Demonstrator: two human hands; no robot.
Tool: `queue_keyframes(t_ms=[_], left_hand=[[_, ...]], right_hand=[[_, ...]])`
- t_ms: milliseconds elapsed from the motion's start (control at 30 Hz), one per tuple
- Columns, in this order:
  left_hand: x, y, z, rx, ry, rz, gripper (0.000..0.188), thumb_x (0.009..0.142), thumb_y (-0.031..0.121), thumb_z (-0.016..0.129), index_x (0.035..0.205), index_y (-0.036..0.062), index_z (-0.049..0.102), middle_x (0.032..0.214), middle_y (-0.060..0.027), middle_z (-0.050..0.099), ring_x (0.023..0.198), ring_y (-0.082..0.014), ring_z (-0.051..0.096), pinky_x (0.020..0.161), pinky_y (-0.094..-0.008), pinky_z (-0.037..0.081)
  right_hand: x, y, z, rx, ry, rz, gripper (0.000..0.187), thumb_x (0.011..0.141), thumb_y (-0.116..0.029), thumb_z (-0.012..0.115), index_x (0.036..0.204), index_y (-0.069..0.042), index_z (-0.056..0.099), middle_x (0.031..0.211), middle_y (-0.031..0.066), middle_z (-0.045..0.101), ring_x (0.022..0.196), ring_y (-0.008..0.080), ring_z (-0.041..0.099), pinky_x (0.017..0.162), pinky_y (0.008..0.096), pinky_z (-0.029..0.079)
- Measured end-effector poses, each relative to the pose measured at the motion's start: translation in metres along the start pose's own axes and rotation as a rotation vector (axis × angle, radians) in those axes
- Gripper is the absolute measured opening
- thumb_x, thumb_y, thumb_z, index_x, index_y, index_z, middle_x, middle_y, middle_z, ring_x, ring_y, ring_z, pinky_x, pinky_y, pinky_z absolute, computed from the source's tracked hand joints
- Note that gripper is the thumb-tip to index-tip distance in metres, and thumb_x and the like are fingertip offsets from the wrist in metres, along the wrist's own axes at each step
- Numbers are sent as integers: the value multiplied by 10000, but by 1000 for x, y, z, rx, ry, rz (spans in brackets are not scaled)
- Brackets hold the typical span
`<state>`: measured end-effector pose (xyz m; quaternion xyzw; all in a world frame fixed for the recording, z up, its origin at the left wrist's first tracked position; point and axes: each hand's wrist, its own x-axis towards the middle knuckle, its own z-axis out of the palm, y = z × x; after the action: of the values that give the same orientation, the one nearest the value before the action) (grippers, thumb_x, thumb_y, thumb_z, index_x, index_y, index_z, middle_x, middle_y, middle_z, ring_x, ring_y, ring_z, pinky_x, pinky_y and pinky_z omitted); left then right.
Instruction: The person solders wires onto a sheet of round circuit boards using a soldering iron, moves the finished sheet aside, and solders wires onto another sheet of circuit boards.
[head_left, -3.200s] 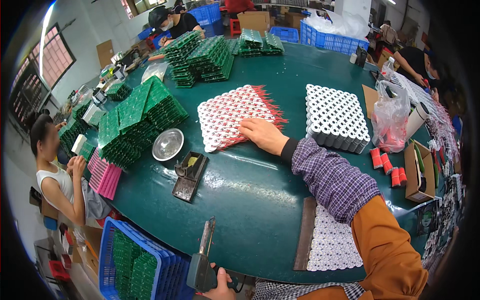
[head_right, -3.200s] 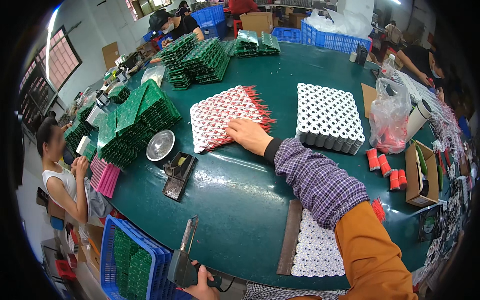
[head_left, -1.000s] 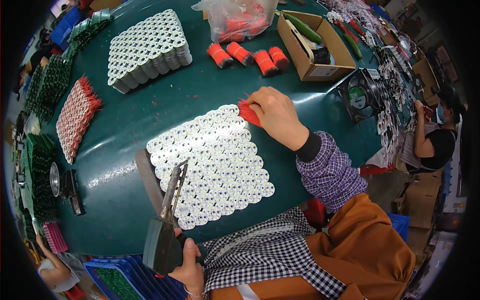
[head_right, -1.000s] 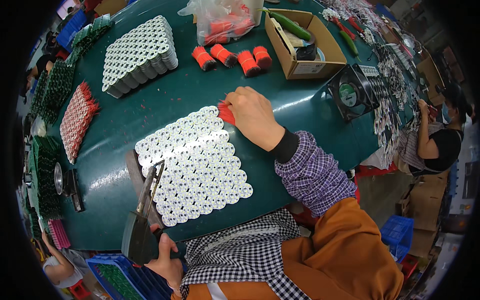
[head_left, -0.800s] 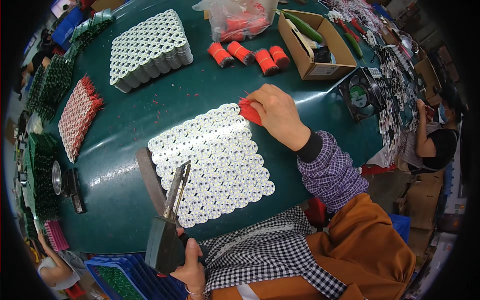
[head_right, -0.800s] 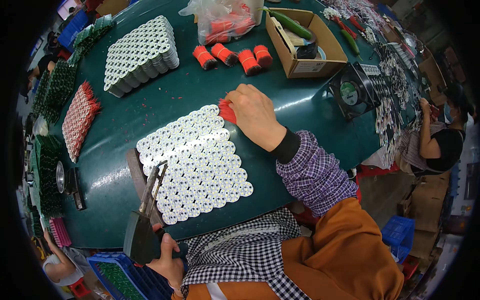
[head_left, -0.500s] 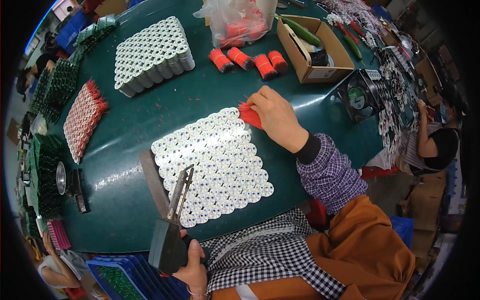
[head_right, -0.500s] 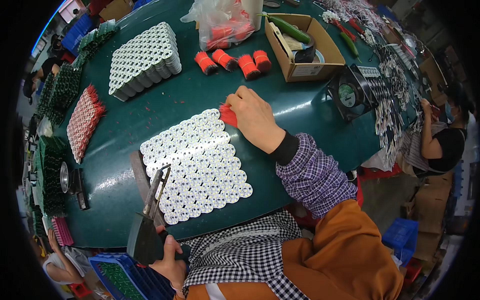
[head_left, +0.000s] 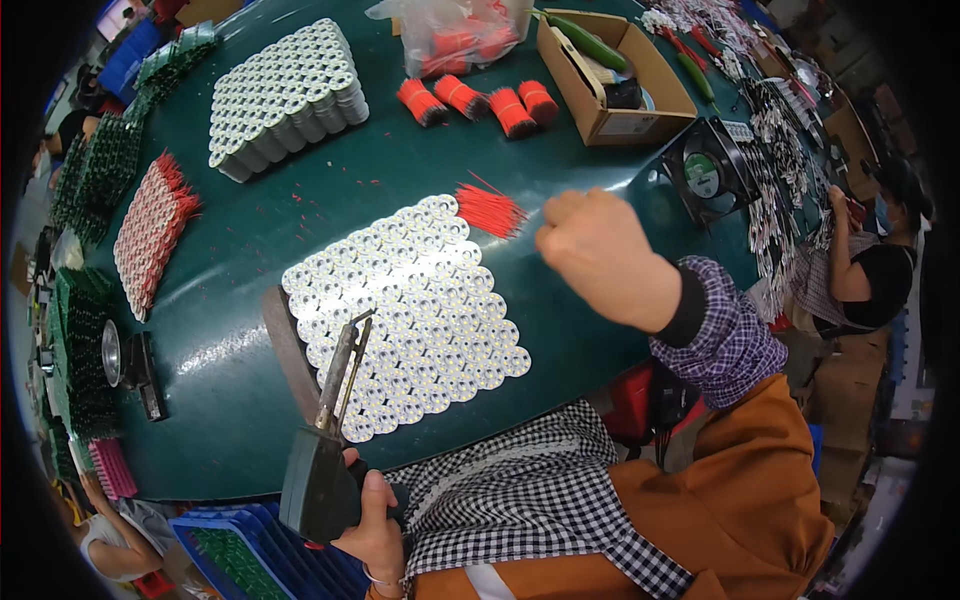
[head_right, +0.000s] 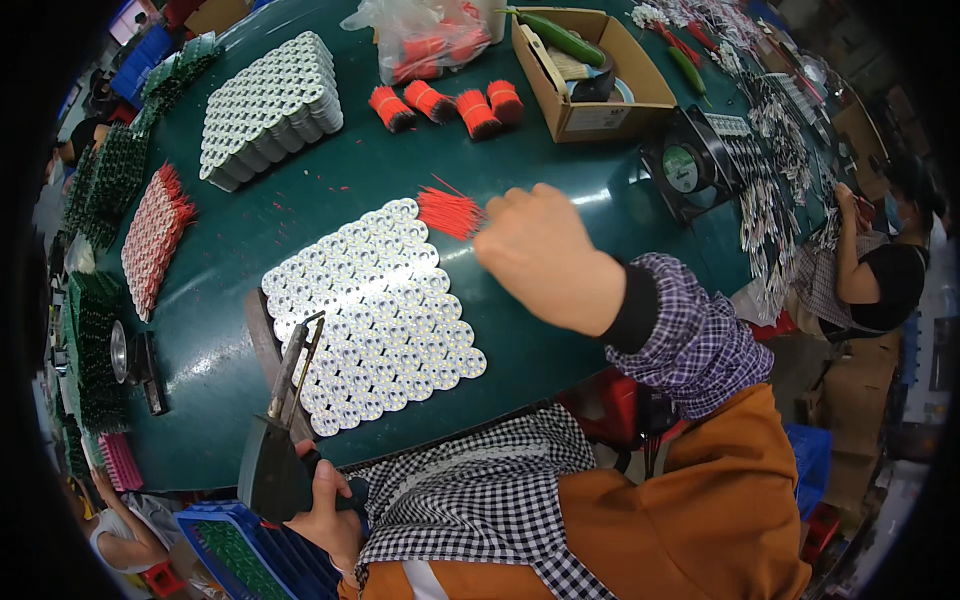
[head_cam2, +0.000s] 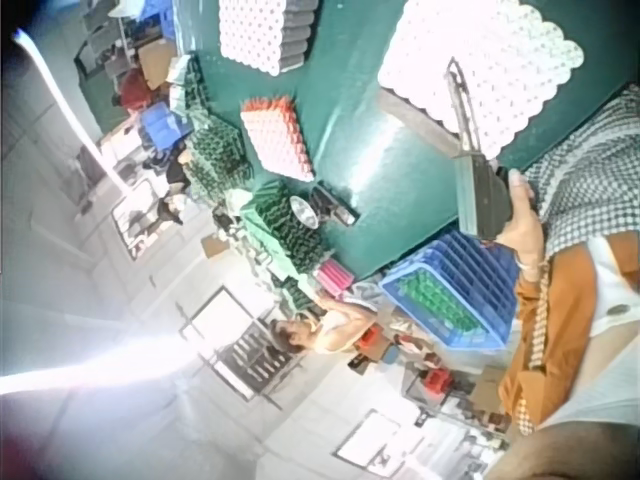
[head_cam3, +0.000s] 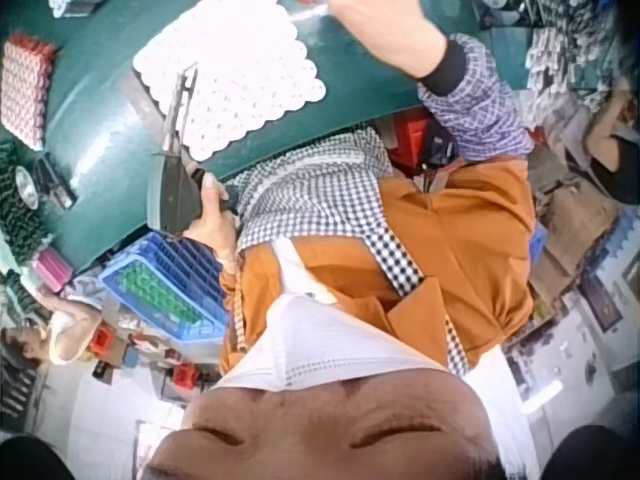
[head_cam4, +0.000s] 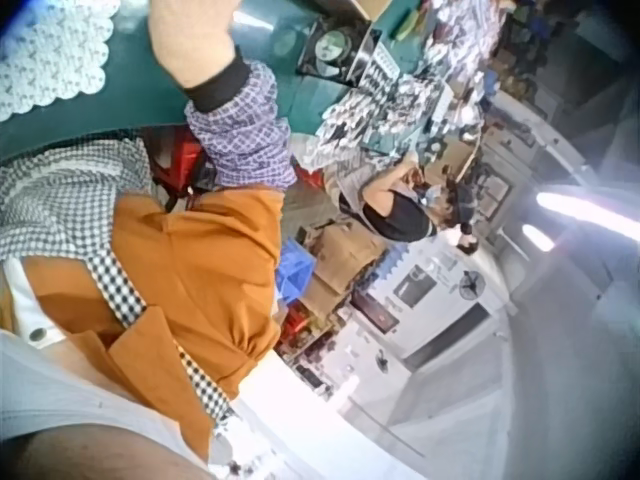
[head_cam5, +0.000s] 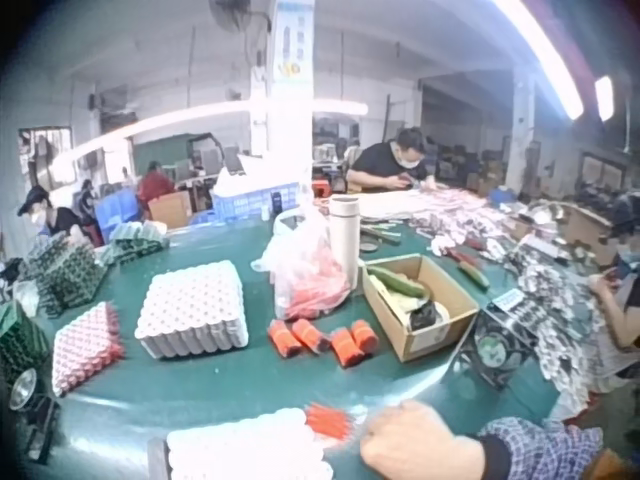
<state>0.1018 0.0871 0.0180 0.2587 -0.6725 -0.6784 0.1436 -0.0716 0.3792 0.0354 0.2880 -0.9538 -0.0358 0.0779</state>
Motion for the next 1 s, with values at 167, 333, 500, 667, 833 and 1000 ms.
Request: queue_keyframes(t_ms=[167,333,500,667,833,1000], left_hand=[[-6,-2,-2,34,-47,-52,455,861,-35,705,1291,-45,556,1142,-209,669,585,-122,545,484,-259,424],[-13,-12,-9,-5,-101,-42,517,843,-59,716,1331,-46,547,1144,-209,669,585,-124,549,476,-260,440],[-18,-13,-13,12,-199,-95,486,850,-61,737,1309,-51,579,1143,-176,682,650,-131,599,531,-269,487],[-23,-32,-33,146,-293,-80,422,852,-36,783,1249,-53,643,1133,-136,706,800,-167,683,664,-293,559],[-24,-42,-40,332,-462,64,434,860,-50,752,1274,-34,624,1116,-129,704,657,-104,604,537,-267,490],[-24,-43,-43,384,-538,122,394,856,-33,781,1234,-32,669,1070,-104,719,697,-95,617,566,-248,494]], right_hand=[[-11,-17,21,-122,-94,-15,73,666,-102,694,710,-57,656,783,74,592,818,250,625,700,359,476],[-25,-17,25,91,122,44,37,689,-59,702,708,-52,670,784,98,629,784,260,636,661,378,493],[-51,-47,35,622,339,126,80,796,-8,702,869,-38,713,807,76,635,796,258,647,670,380,524],[-75,-79,40,809,404,168,237,776,63,776,993,-28,747,897,80,696,775,228,667,632,320,534],[-85,-94,45,773,396,193,209,768,37,745,968,-22,727,885,57,673,783,218,653,652,326,544],[-86,-96,44,729,392,169,230,759,58,746,979,-6,725,906,76,676,775,224,651,634,320,538]])
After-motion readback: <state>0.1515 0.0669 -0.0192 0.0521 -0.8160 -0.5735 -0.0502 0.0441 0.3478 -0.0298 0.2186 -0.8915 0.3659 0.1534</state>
